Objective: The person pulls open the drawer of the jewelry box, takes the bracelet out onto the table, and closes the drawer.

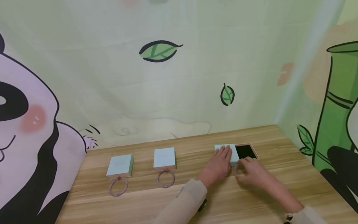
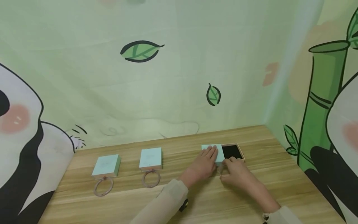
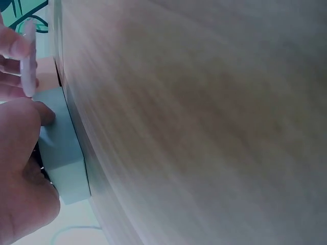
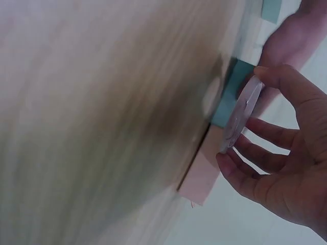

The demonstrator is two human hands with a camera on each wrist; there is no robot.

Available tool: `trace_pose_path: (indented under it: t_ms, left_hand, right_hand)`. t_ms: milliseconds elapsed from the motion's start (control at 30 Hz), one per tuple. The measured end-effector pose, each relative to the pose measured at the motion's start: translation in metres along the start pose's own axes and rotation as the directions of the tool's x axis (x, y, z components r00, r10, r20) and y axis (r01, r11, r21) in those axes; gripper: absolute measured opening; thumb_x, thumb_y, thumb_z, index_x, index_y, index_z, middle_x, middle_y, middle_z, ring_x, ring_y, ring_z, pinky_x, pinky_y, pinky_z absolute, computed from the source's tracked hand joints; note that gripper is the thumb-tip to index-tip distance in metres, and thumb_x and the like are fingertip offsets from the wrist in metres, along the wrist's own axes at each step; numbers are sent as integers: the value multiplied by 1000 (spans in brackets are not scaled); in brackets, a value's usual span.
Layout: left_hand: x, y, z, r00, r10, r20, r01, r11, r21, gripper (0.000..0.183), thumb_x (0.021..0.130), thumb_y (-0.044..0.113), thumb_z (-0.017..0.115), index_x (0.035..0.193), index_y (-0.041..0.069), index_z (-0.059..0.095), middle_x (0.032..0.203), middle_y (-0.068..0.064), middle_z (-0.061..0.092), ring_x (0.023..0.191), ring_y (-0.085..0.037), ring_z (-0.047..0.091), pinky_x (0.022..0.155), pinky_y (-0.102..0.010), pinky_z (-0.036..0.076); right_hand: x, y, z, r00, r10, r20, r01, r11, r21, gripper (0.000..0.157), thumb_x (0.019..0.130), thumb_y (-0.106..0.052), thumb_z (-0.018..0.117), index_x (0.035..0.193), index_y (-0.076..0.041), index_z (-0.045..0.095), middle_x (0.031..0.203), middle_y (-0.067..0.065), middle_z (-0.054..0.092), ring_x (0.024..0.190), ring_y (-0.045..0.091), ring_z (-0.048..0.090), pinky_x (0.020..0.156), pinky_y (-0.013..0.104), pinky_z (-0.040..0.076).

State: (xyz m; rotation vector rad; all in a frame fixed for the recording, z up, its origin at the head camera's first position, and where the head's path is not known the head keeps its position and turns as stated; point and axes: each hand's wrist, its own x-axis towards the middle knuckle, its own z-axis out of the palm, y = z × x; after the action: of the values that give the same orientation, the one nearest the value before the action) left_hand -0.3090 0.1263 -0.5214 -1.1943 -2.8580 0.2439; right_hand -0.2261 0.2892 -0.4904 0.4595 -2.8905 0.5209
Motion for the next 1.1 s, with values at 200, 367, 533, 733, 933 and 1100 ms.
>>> trace_pose_path:
  t_ms: [200, 367, 533, 733, 933, 1100]
  left_hand:
    - [-1, 3, 2, 1000, 0, -2, 0, 1000, 22, 59, 111, 36, 30, 164, 13, 18, 171, -1, 12, 156, -18, 14, 125, -33, 18]
    - [-1, 4, 4, 1000, 5, -17, -5, 1000, 22, 58, 111, 35, 31, 163, 12, 20, 170, -2, 14, 156, -19, 15, 125, -34, 19]
    - [-1, 3, 5, 1000, 4, -29, -4, 1000, 14, 58, 111, 32, 32, 163, 10, 19, 170, -4, 14, 156, -19, 14, 125, -34, 19]
    - [0, 2, 2, 1000, 1, -11, -1, 1000, 4, 58, 111, 31, 32, 164, 10, 17, 171, -4, 12, 157, -19, 12, 125, -33, 17]
    - [0, 3, 2, 1000, 0, -6, 0, 1000, 4, 58, 111, 31, 32, 163, 10, 18, 171, -4, 13, 157, -19, 13, 125, -33, 17]
    - [1, 4, 7, 1000, -1, -14, 1, 1000, 19, 59, 111, 31, 33, 164, 10, 17, 171, -5, 11, 157, -19, 11, 126, -33, 16]
  right_hand:
    - [-4, -2, 10, 999, -4, 54, 4, 1000, 4, 36, 75, -23, 83, 100, -2, 69, 95, 10, 65, 91, 30, 63, 83, 52, 55]
    - [-4, -5, 13, 997, -36, 75, 36, 999, -2, 30, 74, -22, 84, 94, -7, 68, 94, 6, 63, 92, 30, 61, 84, 51, 52]
    - [-1, -7, 16, 994, -36, 100, 37, 999, -12, 36, 76, -26, 86, 99, -4, 69, 98, 9, 64, 98, 35, 60, 88, 54, 50]
    - [1, -6, 19, 994, -17, 109, 21, 999, -27, 39, 76, -27, 87, 101, -3, 70, 103, 14, 65, 105, 40, 60, 94, 58, 49]
    - [-1, -7, 19, 994, -18, 106, 22, 999, -35, 43, 76, -28, 88, 103, -1, 70, 104, 16, 65, 105, 40, 60, 95, 58, 48]
    - [-3, -7, 17, 996, -15, 83, 15, 1000, 0, 41, 79, -30, 85, 104, -2, 69, 105, 14, 66, 105, 38, 61, 94, 57, 48]
